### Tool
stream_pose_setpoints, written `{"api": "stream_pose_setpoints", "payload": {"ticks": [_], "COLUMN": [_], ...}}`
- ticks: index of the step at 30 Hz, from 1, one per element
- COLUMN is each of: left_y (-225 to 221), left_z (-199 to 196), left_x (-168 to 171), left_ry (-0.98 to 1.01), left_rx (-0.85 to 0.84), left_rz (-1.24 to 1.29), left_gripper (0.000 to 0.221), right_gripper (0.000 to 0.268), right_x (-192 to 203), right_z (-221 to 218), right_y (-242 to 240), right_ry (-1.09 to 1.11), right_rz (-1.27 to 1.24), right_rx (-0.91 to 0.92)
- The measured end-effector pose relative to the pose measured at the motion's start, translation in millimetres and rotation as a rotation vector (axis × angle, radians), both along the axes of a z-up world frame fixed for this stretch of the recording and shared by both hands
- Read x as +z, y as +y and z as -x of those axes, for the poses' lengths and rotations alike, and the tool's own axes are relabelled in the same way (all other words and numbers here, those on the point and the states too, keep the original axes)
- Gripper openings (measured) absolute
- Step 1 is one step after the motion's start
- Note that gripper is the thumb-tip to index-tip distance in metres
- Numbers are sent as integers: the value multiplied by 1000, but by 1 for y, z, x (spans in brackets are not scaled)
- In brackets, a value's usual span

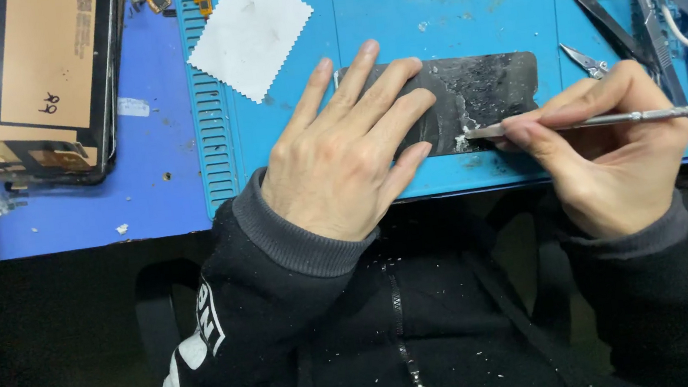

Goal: Scraping off residue or glue from a mobile phone screen using a handheld tool on a repair bench.

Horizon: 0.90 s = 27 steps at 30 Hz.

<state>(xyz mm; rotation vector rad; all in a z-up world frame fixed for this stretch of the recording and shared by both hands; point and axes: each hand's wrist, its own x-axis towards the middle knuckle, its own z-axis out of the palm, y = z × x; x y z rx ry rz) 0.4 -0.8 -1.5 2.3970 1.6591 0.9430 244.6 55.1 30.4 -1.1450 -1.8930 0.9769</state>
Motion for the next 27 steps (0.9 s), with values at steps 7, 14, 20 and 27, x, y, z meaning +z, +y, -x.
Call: {"api": "stream_pose_setpoints", "payload": {"ticks": [7, 14, 20, 27], "left_y": [-1, 0, 0, 0], "left_z": [1, 1, 0, 2], "left_x": [0, 3, 4, 17], "left_ry": [-2, -14, -16, -23], "left_rx": [6, -3, -8, -10], "left_rz": [11, 19, 15, -28], "left_gripper": [39, 40, 40, 39], "right_gripper": [26, 28, 29, 26], "right_x": [-6, -14, -15, -23], "right_z": [-8, -17, -18, -8], "right_y": [-3, -3, -3, -8], "right_ry": [-21, 56, 57, 194], "right_rz": [-12, 6, -4, 32], "right_rx": [6, 17, 39, -35]}}
